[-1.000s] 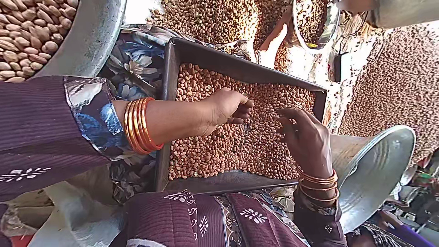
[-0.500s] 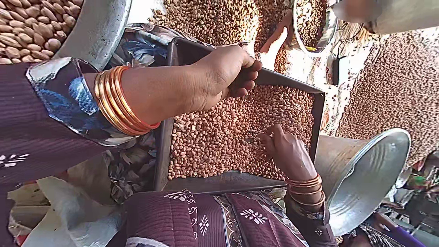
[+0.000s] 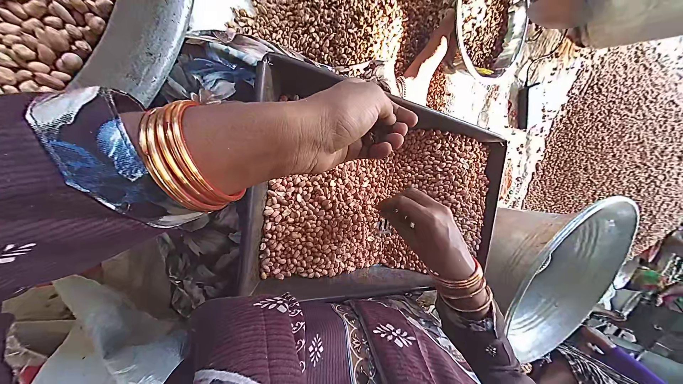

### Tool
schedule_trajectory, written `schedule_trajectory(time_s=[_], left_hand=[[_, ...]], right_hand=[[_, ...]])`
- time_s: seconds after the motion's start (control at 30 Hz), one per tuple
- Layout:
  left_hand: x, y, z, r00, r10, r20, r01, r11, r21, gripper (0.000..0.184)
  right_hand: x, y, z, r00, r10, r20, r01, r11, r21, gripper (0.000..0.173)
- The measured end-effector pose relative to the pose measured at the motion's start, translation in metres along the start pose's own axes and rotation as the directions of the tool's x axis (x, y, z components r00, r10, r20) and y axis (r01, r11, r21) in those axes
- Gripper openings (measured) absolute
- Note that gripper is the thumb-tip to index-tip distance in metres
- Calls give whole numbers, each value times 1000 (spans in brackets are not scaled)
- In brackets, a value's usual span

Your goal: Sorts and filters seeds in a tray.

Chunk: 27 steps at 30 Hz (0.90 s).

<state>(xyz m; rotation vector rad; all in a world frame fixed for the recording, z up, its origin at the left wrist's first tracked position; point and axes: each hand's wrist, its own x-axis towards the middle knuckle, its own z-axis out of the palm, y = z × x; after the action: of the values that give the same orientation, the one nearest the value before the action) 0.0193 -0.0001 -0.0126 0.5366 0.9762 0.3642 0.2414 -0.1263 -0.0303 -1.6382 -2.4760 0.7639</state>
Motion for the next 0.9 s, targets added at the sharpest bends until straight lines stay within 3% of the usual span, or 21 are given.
schedule_trajectory(time_s=[0.13,0.2,0.27,0.37,0.4,0.47,0.57,0.7,0.8,0.9], left_hand=[[2,-4,0,999,28,43,-32,994,101,26],[2,-6,-1,987,114,114,-143,947,289,27],[2,-9,-2,952,208,223,-302,744,596,26],[5,-22,-8,888,187,420,-458,283,842,21],[7,-29,-10,872,157,464,-486,168,858,20],[7,-43,-14,845,120,522,-530,45,847,17],[5,-55,-14,831,72,551,-550,-41,834,13],[-3,-60,-5,874,-7,485,-479,-172,861,15],[-11,-69,3,876,45,481,-440,-338,832,5],[-12,-78,3,851,107,513,-430,-416,801,4]], right_hand=[[4,-2,28,997,-27,66,31,997,-66,14],[6,-3,32,998,-11,60,15,997,-71,13],[8,-5,33,999,7,46,-3,998,-69,12],[10,-2,34,999,13,34,-11,999,-43,12],[10,0,34,999,12,36,-12,1000,-14,12],[12,4,32,999,27,35,-30,997,67,13],[11,11,24,995,88,53,-97,977,192,16],[9,13,22,995,94,-17,-87,967,242,12],[8,8,23,999,43,-32,-34,969,243,10],[11,5,30,997,-63,-49,71,981,182,14]])
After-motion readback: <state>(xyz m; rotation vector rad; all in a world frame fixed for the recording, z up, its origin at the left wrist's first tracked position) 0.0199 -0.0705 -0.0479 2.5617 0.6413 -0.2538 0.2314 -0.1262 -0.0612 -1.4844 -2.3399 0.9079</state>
